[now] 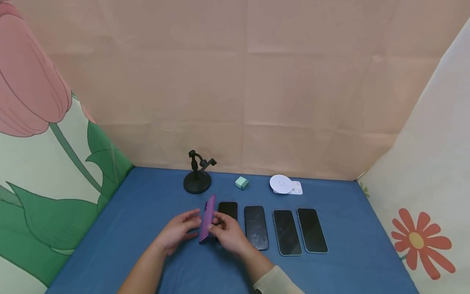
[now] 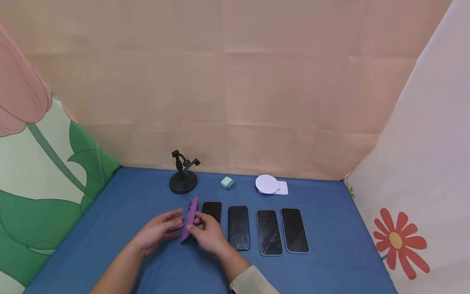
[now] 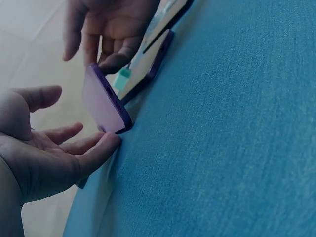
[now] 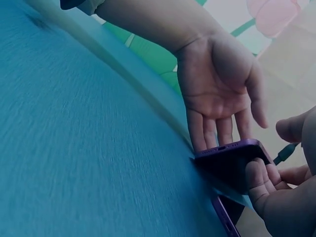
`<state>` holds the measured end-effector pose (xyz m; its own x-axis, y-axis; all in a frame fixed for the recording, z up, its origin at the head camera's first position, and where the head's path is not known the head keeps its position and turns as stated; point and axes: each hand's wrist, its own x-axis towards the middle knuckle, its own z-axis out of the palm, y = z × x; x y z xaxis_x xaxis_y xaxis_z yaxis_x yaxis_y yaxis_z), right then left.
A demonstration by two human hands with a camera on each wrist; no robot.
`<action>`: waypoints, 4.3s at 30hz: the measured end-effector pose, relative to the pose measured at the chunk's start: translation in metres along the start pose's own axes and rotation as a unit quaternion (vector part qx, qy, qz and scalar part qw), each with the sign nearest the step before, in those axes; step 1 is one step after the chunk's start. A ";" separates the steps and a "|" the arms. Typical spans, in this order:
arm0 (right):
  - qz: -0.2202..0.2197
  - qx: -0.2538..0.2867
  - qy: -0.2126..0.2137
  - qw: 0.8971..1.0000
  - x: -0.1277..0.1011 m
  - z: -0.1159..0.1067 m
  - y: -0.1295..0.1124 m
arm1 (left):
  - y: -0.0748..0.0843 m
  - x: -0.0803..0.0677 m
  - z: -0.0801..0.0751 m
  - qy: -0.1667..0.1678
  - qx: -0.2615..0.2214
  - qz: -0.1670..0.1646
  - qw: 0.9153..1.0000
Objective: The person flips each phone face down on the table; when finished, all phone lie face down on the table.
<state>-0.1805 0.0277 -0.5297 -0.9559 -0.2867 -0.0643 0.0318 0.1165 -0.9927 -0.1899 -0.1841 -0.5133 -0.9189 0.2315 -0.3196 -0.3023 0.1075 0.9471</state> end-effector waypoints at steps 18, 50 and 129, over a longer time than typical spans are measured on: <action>0.017 -0.023 0.002 1.000 -0.005 -0.012 0.007 | -0.005 0.006 0.003 -0.013 -0.017 -0.013 1.000; 0.028 -0.022 0.012 0.999 -0.006 0.005 0.014 | -0.011 -0.001 -0.013 0.028 -0.004 -0.035 0.999; -0.013 -0.142 -0.010 0.990 -0.009 -0.051 0.008 | -0.004 0.009 0.016 -0.010 0.052 0.050 0.997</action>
<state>-0.1866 0.0797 -0.5319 -0.9490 -0.3120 -0.0444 -0.0788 0.3714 -0.9251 -0.1928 -0.1672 -0.5204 -0.9376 0.2655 -0.2244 -0.1796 0.1825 0.9667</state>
